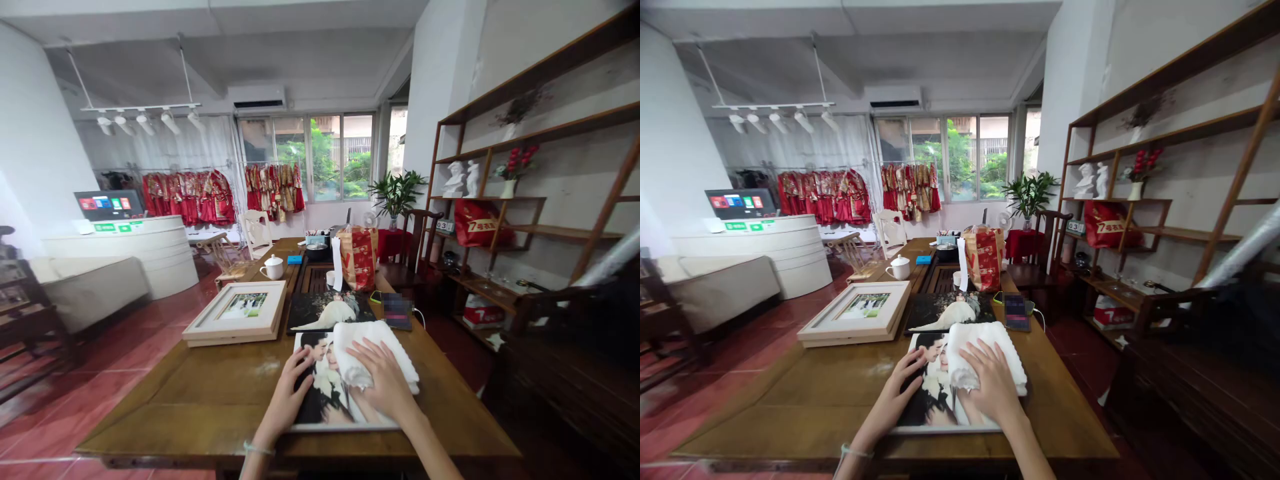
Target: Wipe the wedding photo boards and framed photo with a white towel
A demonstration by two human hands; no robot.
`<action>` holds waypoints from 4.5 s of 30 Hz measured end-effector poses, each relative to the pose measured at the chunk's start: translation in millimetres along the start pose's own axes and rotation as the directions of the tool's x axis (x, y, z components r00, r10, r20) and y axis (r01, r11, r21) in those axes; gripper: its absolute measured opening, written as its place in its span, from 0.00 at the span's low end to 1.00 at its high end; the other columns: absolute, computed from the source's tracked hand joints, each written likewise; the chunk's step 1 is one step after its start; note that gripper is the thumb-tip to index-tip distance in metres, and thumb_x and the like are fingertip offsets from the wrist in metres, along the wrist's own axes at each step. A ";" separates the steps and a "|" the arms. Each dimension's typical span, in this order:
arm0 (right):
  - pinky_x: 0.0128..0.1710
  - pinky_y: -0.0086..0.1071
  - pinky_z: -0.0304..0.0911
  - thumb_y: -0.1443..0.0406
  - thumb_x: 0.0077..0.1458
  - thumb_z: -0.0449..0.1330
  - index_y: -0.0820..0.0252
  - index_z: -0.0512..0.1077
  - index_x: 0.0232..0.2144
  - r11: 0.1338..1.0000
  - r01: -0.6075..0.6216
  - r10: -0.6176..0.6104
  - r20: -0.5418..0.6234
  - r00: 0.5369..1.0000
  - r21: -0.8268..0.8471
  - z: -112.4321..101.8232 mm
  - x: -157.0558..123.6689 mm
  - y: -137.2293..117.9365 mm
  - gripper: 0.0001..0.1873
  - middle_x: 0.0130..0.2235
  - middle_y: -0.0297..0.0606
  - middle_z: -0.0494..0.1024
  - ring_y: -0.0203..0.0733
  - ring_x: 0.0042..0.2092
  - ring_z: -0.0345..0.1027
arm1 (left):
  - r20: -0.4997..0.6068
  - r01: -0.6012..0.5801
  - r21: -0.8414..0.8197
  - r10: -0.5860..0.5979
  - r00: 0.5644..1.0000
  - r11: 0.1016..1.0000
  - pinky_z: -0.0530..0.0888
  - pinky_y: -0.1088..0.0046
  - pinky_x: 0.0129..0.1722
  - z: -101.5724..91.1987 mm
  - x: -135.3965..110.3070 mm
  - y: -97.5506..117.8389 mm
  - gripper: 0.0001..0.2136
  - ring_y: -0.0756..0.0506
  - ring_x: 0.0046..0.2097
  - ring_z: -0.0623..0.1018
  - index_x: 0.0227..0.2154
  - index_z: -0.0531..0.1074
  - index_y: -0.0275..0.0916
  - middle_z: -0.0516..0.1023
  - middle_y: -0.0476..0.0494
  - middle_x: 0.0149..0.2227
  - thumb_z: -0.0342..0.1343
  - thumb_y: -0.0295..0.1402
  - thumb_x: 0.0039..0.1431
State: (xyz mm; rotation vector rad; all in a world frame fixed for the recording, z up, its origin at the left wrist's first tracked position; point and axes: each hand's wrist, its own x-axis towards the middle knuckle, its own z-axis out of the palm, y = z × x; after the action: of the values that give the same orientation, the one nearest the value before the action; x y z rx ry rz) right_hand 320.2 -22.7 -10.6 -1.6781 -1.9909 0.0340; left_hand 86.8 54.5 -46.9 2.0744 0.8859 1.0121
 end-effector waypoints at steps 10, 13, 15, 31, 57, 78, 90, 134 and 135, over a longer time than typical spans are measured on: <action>0.61 0.49 0.37 0.58 0.46 0.62 0.49 0.65 0.54 1.000 0.002 -0.002 0.000 1.000 0.018 1.7 0.1 5.4 0.31 0.58 0.36 0.65 0.50 0.61 0.50 | 0.019 0.005 0.036 -0.006 1.000 0.999 0.51 0.56 0.63 1.1 2.4 3.9 0.16 0.42 0.64 0.55 0.51 0.68 0.47 0.61 0.45 0.61 0.50 0.34 0.59; 0.60 0.49 0.37 0.57 0.45 0.62 0.49 0.65 0.54 1.000 0.002 -0.002 -0.015 1.000 0.022 2.6 -0.6 6.1 0.31 0.58 0.36 0.66 0.50 0.61 0.51 | 0.031 0.007 0.053 -0.009 0.999 0.999 0.51 0.57 0.63 1.1 3.2 4.7 0.17 0.43 0.64 0.54 0.51 0.68 0.45 0.60 0.45 0.61 0.49 0.33 0.59; 0.60 0.49 0.37 0.57 0.46 0.62 0.50 0.66 0.53 1.000 0.004 -0.004 -0.021 1.000 0.020 2.7 -0.8 6.1 0.30 0.57 0.36 0.66 0.50 0.61 0.51 | 0.033 0.005 0.062 -0.007 0.999 0.998 0.51 0.57 0.63 1.1 3.5 5.0 0.17 0.43 0.64 0.55 0.51 0.68 0.44 0.61 0.44 0.61 0.49 0.33 0.59; 0.60 0.47 0.38 0.65 0.41 0.58 0.50 0.68 0.51 0.999 0.041 -0.041 -0.022 0.999 0.032 0.1 -14.8 -5.8 0.30 0.55 0.35 0.69 0.50 0.59 0.53 | 0.034 -0.036 0.086 0.033 0.999 0.996 0.51 0.57 0.63 1.0 2.8 -0.7 0.17 0.43 0.64 0.56 0.52 0.67 0.44 0.61 0.42 0.60 0.48 0.33 0.59; 0.61 0.48 0.36 0.71 0.34 0.52 0.49 0.65 0.54 0.999 0.026 -0.028 0.101 0.995 0.019 -12.6 -24.4 -14.8 0.39 0.58 0.31 0.64 0.48 0.61 0.49 | -0.010 -0.040 0.026 0.040 0.999 0.999 0.52 0.55 0.62 2.0 1.5 -4.1 0.16 0.41 0.63 0.57 0.50 0.69 0.45 0.63 0.43 0.59 0.50 0.33 0.58; 0.60 0.54 0.24 0.71 0.35 0.51 0.51 0.62 0.55 0.998 0.018 -0.010 0.119 0.993 -0.066 -1.7 -34.1 -18.9 0.40 0.61 0.33 0.58 0.50 0.64 0.41 | -0.048 -0.043 0.034 0.045 0.998 0.998 0.54 0.55 0.62 5.1 0.7 -1.4 0.15 0.42 0.62 0.59 0.49 0.70 0.45 0.64 0.43 0.58 0.50 0.32 0.58; 0.58 0.59 0.26 0.64 0.41 0.58 0.48 0.59 0.58 0.993 -0.044 0.062 0.174 0.983 -0.109 -11.4 8.3 0.1 0.38 0.63 0.42 0.52 0.58 0.63 0.38 | -0.009 -0.037 0.040 0.037 0.999 0.998 0.52 0.56 0.62 2.4 1.3 -2.0 0.16 0.43 0.63 0.57 0.51 0.68 0.45 0.62 0.43 0.59 0.49 0.33 0.59; 0.60 0.54 0.23 0.72 0.37 0.50 0.42 0.48 0.62 0.991 0.133 -0.118 0.318 0.941 -0.024 -10.1 -35.4 -38.2 0.47 0.66 0.28 0.44 0.47 0.66 0.28 | 0.003 -0.036 0.120 0.036 0.999 0.992 0.52 0.56 0.63 4.3 2.3 -0.9 0.17 0.42 0.63 0.56 0.52 0.67 0.42 0.61 0.41 0.60 0.47 0.31 0.59; 0.60 0.54 0.23 0.72 0.37 0.50 0.42 0.49 0.61 0.994 0.105 -0.094 0.319 0.943 -0.019 -11.0 -33.2 -36.2 0.47 0.65 0.27 0.44 0.46 0.66 0.28 | 0.012 -0.035 0.122 0.034 0.999 0.992 0.52 0.56 0.62 2.9 2.8 0.0 0.17 0.42 0.63 0.57 0.51 0.67 0.42 0.61 0.40 0.60 0.47 0.31 0.59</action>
State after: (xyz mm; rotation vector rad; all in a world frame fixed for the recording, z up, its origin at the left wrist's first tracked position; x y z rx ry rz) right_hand 294.6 -64.9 -1.0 -1.6763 -2.3231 0.2486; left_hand 90.5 56.0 -47.3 2.2016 0.9303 0.9870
